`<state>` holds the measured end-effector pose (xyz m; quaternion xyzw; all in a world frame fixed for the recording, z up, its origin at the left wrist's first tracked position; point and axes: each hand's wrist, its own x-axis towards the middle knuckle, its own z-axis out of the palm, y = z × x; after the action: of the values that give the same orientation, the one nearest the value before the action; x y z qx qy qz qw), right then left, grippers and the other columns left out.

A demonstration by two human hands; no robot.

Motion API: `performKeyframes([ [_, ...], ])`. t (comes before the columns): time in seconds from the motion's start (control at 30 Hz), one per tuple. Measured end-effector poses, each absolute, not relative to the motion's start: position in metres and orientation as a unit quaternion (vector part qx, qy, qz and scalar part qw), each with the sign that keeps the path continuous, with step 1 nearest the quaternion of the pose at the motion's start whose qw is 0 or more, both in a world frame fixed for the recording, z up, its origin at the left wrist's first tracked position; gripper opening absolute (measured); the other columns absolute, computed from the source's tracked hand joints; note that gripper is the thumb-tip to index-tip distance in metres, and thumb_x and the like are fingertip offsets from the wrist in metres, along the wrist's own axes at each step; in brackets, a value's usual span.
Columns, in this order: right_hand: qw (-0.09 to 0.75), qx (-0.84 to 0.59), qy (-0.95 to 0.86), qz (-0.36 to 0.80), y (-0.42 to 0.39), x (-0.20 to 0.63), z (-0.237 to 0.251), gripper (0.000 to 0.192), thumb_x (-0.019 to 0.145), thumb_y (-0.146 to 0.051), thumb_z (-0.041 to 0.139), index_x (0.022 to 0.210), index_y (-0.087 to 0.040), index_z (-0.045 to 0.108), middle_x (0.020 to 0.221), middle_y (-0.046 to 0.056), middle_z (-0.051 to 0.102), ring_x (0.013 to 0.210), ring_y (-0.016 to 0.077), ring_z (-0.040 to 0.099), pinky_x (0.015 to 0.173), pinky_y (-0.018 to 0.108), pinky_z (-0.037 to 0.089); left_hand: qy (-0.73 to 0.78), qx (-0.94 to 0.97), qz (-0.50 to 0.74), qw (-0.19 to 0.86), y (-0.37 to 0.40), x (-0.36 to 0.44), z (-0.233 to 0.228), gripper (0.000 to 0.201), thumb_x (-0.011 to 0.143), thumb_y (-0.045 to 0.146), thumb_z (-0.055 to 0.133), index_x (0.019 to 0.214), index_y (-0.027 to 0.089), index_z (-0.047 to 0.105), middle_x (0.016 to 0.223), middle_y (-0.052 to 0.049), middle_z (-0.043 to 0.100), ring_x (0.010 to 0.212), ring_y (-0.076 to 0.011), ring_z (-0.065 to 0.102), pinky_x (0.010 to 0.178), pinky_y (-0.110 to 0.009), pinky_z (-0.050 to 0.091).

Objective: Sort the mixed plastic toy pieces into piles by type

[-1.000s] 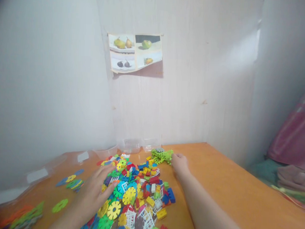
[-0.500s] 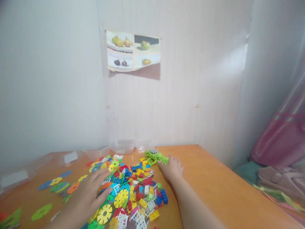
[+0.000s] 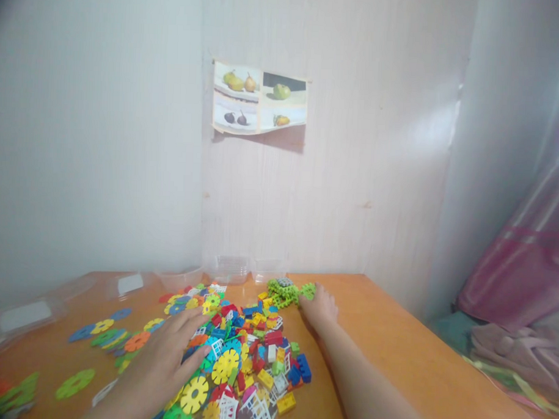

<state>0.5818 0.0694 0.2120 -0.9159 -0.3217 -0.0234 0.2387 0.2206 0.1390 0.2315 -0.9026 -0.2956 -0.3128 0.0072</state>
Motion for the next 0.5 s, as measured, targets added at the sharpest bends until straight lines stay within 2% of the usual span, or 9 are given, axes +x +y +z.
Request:
performKeyframes([
  [0.17,0.224,-0.904,-0.363,-0.018,0.08,0.584,0.205,0.082,0.075,-0.053,0.062,0.147,-0.021,0.038,0.134,0.016,0.059,0.127,0.0356,0.051,0.099,0.048,0.04,-0.301,-0.901,-0.313,-0.004,0.139,0.22,0.228,0.041,0.089,0.039,0.055,0.127,0.027,0.062,0.139,-0.009,0.056,0.13,-0.0303,0.05,0.108,-0.05,0.043],
  [0.37,0.234,-0.899,-0.369,-0.028,0.078,0.592,0.199,0.062,0.075,-0.046,0.063,0.131,-0.021,0.056,0.126,0.016,0.064,0.125,0.037,0.051,0.098,0.049,0.04,-0.315,-0.904,-0.289,-0.004,0.137,0.22,0.23,0.042,0.089,0.039,0.054,0.128,0.027,0.062,0.141,-0.009,0.054,0.131,-0.0302,0.049,0.108,-0.05,0.042],
  [0.5,0.266,-0.899,-0.347,-0.028,0.075,0.606,0.201,0.058,0.075,-0.049,0.063,0.122,-0.017,0.062,0.12,0.019,0.066,0.119,0.0393,0.054,0.093,0.05,0.042,-0.323,-0.905,-0.277,-0.005,0.135,0.221,0.233,0.043,0.089,0.04,0.053,0.128,0.025,0.062,0.141,-0.01,0.054,0.131,-0.0302,0.049,0.108,-0.05,0.042],
])
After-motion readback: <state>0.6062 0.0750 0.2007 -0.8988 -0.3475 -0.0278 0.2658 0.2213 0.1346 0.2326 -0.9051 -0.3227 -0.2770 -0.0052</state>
